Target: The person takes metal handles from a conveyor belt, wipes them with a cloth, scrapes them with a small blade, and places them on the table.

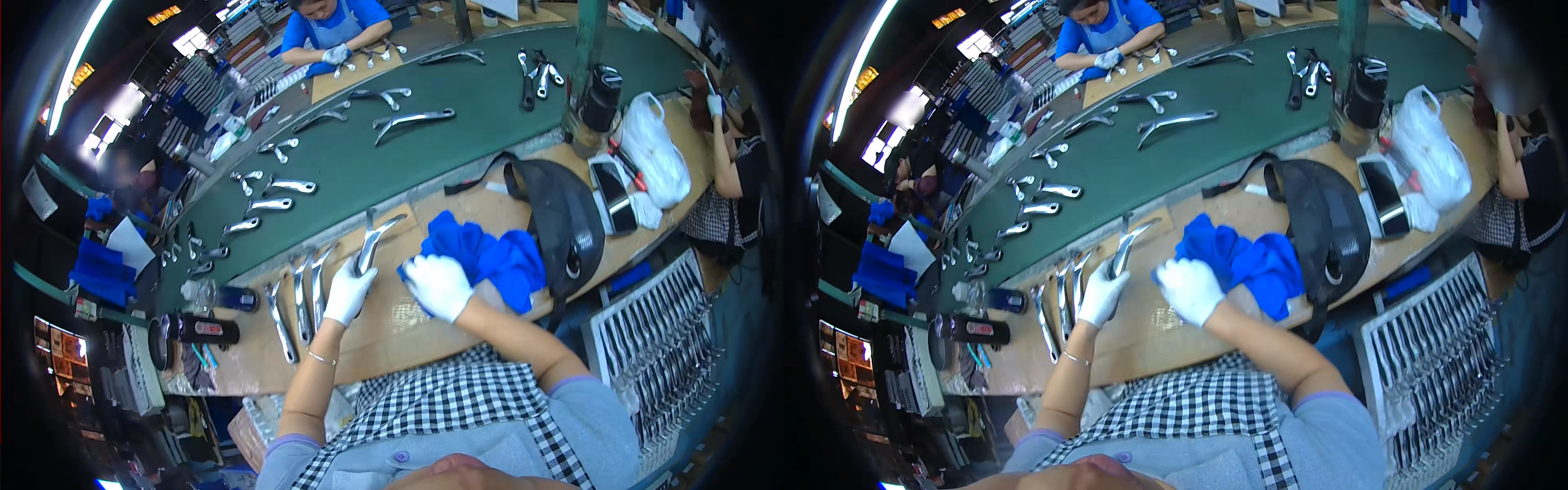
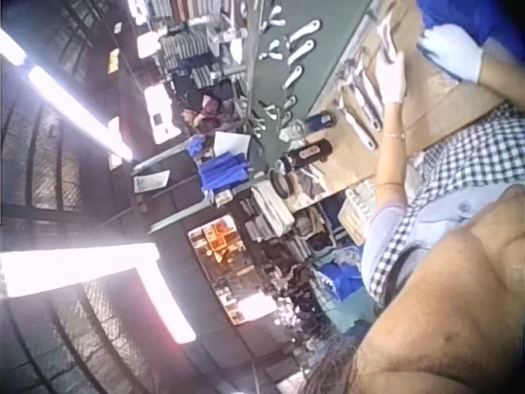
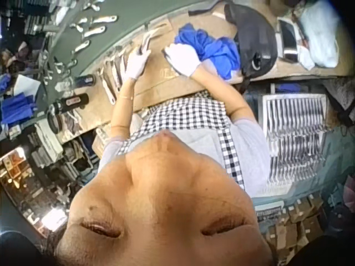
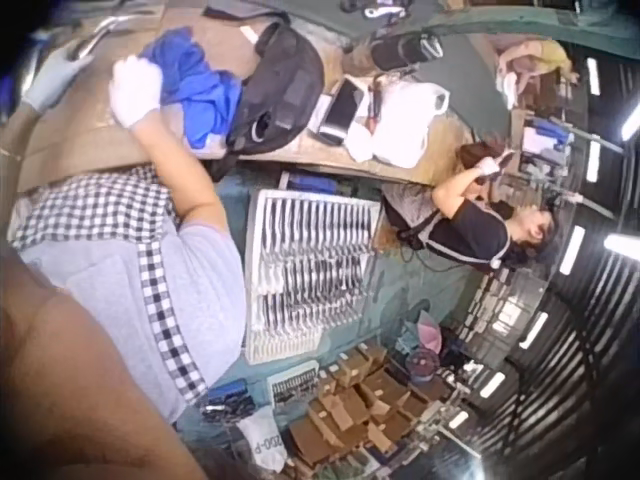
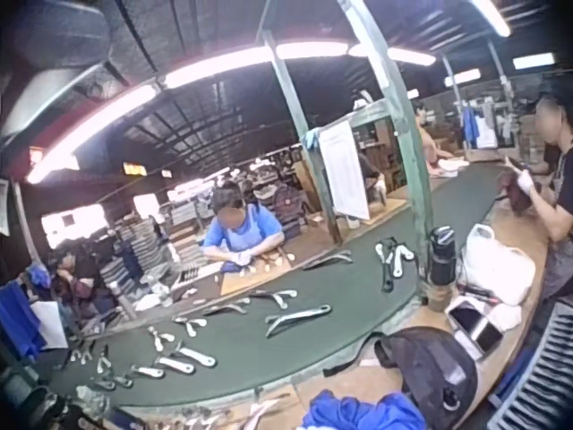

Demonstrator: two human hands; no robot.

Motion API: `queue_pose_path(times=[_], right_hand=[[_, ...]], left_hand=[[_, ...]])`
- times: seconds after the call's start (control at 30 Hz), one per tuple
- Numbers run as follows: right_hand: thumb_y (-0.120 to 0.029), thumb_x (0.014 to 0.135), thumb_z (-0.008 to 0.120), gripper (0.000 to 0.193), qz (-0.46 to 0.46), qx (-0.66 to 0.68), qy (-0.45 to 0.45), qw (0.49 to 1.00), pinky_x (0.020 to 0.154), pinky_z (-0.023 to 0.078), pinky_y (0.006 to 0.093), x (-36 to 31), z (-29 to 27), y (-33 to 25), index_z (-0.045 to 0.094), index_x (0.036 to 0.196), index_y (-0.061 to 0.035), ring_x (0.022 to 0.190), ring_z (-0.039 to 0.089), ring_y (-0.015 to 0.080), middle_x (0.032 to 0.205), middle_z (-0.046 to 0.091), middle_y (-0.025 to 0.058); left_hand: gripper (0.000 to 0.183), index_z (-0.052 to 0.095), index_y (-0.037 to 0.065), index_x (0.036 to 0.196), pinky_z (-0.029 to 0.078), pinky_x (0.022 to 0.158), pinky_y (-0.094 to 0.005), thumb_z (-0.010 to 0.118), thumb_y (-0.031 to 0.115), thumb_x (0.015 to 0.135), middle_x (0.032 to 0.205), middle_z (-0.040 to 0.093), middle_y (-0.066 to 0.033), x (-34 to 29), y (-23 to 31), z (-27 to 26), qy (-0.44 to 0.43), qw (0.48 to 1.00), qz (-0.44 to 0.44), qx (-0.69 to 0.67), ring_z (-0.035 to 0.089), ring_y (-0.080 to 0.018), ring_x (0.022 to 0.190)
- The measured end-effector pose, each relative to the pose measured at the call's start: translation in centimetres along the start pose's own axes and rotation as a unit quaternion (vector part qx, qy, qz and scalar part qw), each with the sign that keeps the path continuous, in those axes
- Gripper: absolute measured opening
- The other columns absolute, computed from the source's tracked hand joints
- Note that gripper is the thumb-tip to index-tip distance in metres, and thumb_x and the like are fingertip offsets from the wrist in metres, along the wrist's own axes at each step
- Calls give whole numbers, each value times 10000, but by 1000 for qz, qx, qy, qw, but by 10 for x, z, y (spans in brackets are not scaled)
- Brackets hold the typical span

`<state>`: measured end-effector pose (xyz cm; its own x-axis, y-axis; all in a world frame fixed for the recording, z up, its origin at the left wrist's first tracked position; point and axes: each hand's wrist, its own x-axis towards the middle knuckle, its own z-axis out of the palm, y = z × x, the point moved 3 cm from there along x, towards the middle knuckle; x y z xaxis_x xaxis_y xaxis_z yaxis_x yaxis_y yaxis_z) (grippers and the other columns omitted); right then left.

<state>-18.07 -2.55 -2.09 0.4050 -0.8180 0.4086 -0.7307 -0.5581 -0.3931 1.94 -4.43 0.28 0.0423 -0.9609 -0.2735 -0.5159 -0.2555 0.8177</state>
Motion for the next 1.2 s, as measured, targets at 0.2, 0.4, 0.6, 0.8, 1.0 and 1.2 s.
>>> queue_pose_path(times=[0.2,0.4,0.6,0.8,1.0,1.2], right_hand=[[-236,854,666,237,-25,42,1,999,608,510,390,3,-16,-2,615,1056,-124,741,621,230,894,608,56],[-254,848,682,313,-31,58,-35,997,632,485,355,12,-21,1,607,1123,-124,757,603,199,860,577,32],[-260,847,697,335,-26,64,-52,996,631,487,352,12,-17,-2,636,1150,-134,736,612,201,813,583,31],[-278,857,674,317,-38,54,-27,997,630,482,372,-1,-19,-4,655,1151,-162,740,605,217,865,608,46],[-286,875,659,266,-42,5,-15,999,627,478,379,-1,-15,-1,665,1109,-159,727,604,218,861,625,37],[-256,858,702,202,-49,6,48,998,639,494,372,13,-9,-1,681,1023,-141,738,614,235,820,613,58]], left_hand=[[540,521,-30,1361,443,577,-252,674,267,936,822,588,3,132,154,67,-185,972,101,-106,525,-67,665],[895,171,-112,1554,571,716,-340,617,375,950,982,710,-197,320,203,132,-60,990,121,-33,703,-246,786],[538,474,67,1468,521,520,-291,571,328,1009,713,659,-100,328,164,121,-60,975,134,164,639,-164,573],[528,584,91,1299,494,949,-419,585,481,943,1216,663,-210,205,127,67,-112,933,188,285,646,-387,1097],[332,651,144,1128,530,794,-422,699,347,871,900,649,-114,49,56,7,-58,920,217,322,662,-309,854],[580,582,199,1387,527,757,-459,730,334,843,857,604,-137,-59,-13,13,-7,907,242,343,622,-325,820]])
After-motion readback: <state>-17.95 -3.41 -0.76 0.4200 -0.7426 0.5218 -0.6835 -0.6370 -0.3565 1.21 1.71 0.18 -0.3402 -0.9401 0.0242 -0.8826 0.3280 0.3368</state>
